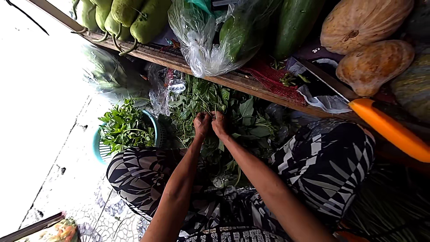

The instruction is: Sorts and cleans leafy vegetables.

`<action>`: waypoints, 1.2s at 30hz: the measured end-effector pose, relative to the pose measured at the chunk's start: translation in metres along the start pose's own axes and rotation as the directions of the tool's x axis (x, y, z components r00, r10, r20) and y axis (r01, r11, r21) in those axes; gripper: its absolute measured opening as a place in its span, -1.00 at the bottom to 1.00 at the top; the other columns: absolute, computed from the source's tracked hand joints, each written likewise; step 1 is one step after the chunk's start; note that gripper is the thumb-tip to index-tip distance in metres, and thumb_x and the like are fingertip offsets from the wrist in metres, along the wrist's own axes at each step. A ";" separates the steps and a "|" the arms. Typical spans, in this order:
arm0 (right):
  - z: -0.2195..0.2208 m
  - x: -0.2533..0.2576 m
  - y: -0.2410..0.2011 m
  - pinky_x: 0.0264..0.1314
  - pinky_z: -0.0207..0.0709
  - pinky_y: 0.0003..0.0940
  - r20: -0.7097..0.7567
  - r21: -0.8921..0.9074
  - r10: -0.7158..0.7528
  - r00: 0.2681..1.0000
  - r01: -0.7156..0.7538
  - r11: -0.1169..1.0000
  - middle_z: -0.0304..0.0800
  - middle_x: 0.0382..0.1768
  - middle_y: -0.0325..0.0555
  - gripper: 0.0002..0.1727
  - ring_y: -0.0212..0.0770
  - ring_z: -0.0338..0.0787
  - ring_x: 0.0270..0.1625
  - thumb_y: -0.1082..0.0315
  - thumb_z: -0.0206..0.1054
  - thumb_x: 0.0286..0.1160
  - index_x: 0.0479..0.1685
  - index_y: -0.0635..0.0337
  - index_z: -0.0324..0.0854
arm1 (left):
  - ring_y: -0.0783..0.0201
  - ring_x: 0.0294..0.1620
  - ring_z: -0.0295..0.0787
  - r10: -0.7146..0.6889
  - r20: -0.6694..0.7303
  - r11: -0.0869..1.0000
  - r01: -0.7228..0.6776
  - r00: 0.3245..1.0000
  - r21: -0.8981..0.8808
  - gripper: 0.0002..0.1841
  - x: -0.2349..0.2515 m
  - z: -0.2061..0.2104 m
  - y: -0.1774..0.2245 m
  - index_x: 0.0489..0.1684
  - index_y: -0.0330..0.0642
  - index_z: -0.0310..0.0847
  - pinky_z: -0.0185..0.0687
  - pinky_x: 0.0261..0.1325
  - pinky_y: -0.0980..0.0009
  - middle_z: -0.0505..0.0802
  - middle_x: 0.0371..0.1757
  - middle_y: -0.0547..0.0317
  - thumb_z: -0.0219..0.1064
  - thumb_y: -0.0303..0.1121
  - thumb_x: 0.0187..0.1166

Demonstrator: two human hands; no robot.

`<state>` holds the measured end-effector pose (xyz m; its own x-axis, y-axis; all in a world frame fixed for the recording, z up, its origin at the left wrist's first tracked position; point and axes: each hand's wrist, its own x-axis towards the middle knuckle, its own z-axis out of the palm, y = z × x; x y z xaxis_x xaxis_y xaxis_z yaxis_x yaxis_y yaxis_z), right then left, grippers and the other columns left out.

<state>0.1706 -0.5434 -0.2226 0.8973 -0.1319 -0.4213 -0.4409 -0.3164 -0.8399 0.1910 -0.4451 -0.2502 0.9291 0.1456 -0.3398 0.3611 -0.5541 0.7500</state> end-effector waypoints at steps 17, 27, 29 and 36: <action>-0.026 0.021 -0.005 0.53 0.45 0.12 0.068 0.080 0.001 0.998 -0.007 0.997 0.73 0.27 0.35 -0.68 0.22 0.69 0.40 0.49 0.30 0.64 0.31 0.37 0.67 | 0.24 0.15 0.65 -0.052 0.235 0.897 0.149 0.971 -0.417 -0.59 -0.002 -0.016 0.021 0.33 -0.22 0.60 0.53 0.27 0.20 0.77 0.23 -0.01 0.18 -0.09 0.80; -0.092 -0.033 -0.016 0.29 0.59 -0.22 0.101 0.233 -0.306 0.947 0.276 0.932 0.78 0.18 0.20 -0.56 -0.14 0.76 0.13 0.56 0.29 0.60 0.47 0.32 0.60 | 0.35 -0.18 0.69 0.216 0.223 0.890 -0.098 0.951 -0.445 -0.62 -0.053 -0.036 0.074 0.12 -0.47 0.52 0.68 0.05 0.36 0.76 -0.17 0.02 0.49 -0.69 0.36; -0.098 -0.045 -0.022 0.20 0.62 -0.31 0.087 0.308 -0.317 0.945 0.277 0.910 0.77 0.13 0.15 -0.58 -0.24 0.75 0.06 0.54 0.18 0.67 0.48 0.33 0.57 | 0.35 -0.19 0.71 0.233 0.197 0.885 -0.125 0.952 -0.448 -0.59 -0.061 -0.038 0.076 0.12 -0.47 0.51 0.69 0.03 0.36 0.76 -0.17 0.01 0.52 -0.70 0.32; -0.113 -0.066 -0.027 0.29 0.64 -0.12 0.104 0.122 -0.368 0.924 0.355 0.927 0.82 0.07 0.21 -0.74 -0.10 0.80 0.10 0.51 0.30 0.60 0.14 0.46 0.71 | 0.44 -0.16 0.71 0.394 0.216 0.823 -0.239 0.893 -0.515 -0.78 -0.084 -0.052 0.104 0.06 -0.42 0.67 0.64 0.11 0.42 0.82 -0.17 0.11 0.33 -0.41 0.67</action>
<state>0.1255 -0.6321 -0.1332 0.9889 0.0927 -0.1160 -0.0927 -0.2250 -0.9699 0.1543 -0.4720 -0.1139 0.9552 -0.2656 -0.1305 0.1162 -0.0689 0.9908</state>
